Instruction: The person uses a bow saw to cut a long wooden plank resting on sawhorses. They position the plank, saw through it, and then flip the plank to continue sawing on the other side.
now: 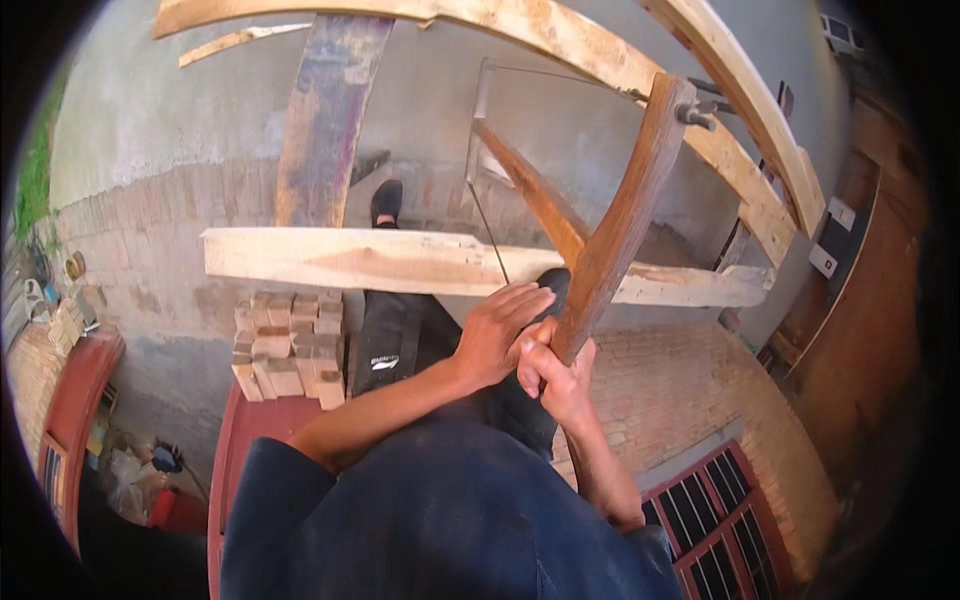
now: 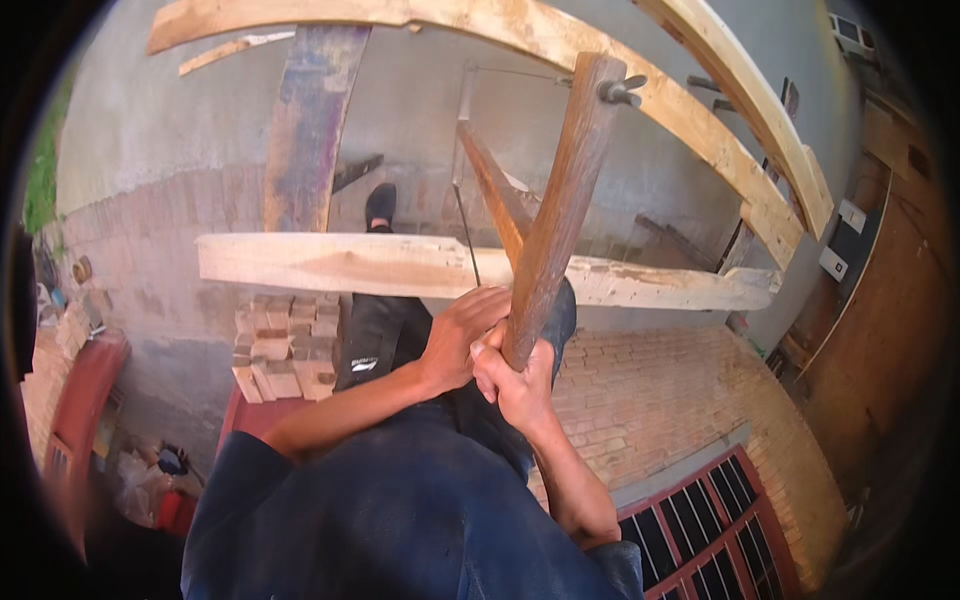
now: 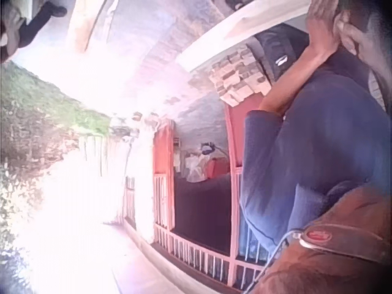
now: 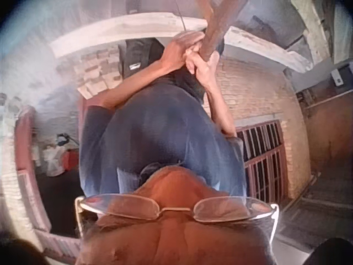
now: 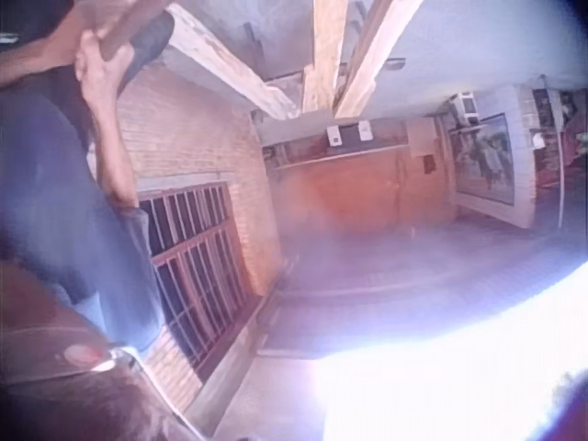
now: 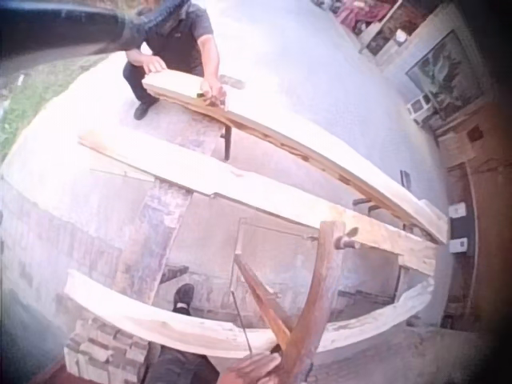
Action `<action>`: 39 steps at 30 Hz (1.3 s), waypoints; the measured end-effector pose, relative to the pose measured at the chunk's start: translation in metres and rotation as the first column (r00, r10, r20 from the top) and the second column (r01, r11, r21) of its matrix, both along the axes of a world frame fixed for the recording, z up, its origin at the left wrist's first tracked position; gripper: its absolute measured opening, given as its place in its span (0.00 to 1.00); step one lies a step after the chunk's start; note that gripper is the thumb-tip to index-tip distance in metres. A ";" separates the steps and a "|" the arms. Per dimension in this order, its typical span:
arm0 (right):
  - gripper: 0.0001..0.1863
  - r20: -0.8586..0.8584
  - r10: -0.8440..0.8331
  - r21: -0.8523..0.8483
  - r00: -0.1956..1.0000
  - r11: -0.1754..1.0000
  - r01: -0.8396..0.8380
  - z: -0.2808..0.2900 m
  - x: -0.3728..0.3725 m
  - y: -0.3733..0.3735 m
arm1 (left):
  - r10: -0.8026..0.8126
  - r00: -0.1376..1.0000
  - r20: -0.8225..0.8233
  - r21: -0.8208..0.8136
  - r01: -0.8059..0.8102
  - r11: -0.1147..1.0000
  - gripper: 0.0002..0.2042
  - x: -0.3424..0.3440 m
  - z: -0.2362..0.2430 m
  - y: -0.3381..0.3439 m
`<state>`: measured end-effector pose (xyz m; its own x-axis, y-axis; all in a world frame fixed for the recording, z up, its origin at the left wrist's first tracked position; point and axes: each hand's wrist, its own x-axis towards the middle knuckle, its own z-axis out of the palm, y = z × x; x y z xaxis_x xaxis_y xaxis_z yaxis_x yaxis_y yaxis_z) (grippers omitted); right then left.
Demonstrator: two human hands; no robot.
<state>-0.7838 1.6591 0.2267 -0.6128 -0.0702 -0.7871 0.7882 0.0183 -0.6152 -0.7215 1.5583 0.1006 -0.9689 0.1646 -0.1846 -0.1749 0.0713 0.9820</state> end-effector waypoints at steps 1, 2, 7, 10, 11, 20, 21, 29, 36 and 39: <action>0.15 -0.012 0.027 0.028 1.000 0.999 -0.027 0.004 -0.007 0.000 | 0.021 1.000 0.011 -0.070 -0.020 0.997 0.21 -0.005 0.003 -0.003; 0.14 -0.022 0.055 0.056 0.998 0.997 -0.054 0.005 -0.013 0.001 | 0.044 0.999 0.021 -0.139 -0.040 0.989 0.20 -0.011 0.004 -0.008; 0.14 -0.007 0.082 0.047 0.997 0.996 -0.081 0.003 -0.011 0.012 | 0.074 0.976 0.205 -0.401 0.015 0.916 0.16 0.018 -0.037 -0.062; 0.14 0.024 -0.020 -0.016 1.000 1.000 0.021 -0.005 -0.002 0.017 | 0.070 0.969 0.238 -0.434 0.041 0.900 0.15 0.020 -0.049 -0.082; 0.15 0.050 -0.069 -0.037 0.996 0.997 0.071 -0.004 0.000 0.017 | 0.062 0.974 0.219 -0.421 0.037 0.906 0.15 0.021 -0.047 -0.078; 0.15 0.138 -0.287 -0.079 0.948 0.951 0.299 0.001 0.005 0.025 | -0.041 0.970 0.241 -0.365 0.130 0.922 0.15 0.020 -0.055 -0.031; 0.14 0.137 -0.310 -0.079 0.941 0.943 0.323 0.003 0.005 0.028 | -0.041 0.967 0.250 -0.415 0.145 0.898 0.15 0.019 -0.066 -0.036; 0.16 0.159 -0.461 -0.134 0.873 0.866 0.482 -0.018 -0.004 0.064 | -0.313 0.884 0.349 -0.522 0.460 0.718 0.13 -0.065 -0.192 -0.054; 0.11 0.154 -0.445 -0.176 0.882 0.866 0.468 -0.030 -0.002 0.081 | -0.500 0.393 0.771 0.197 0.599 0.776 0.12 -0.064 -0.289 -0.016; 0.11 0.153 -0.466 -0.177 0.872 0.855 0.488 -0.035 -0.002 0.083 | -0.452 0.372 0.811 0.193 0.560 0.806 0.10 -0.060 -0.293 -0.012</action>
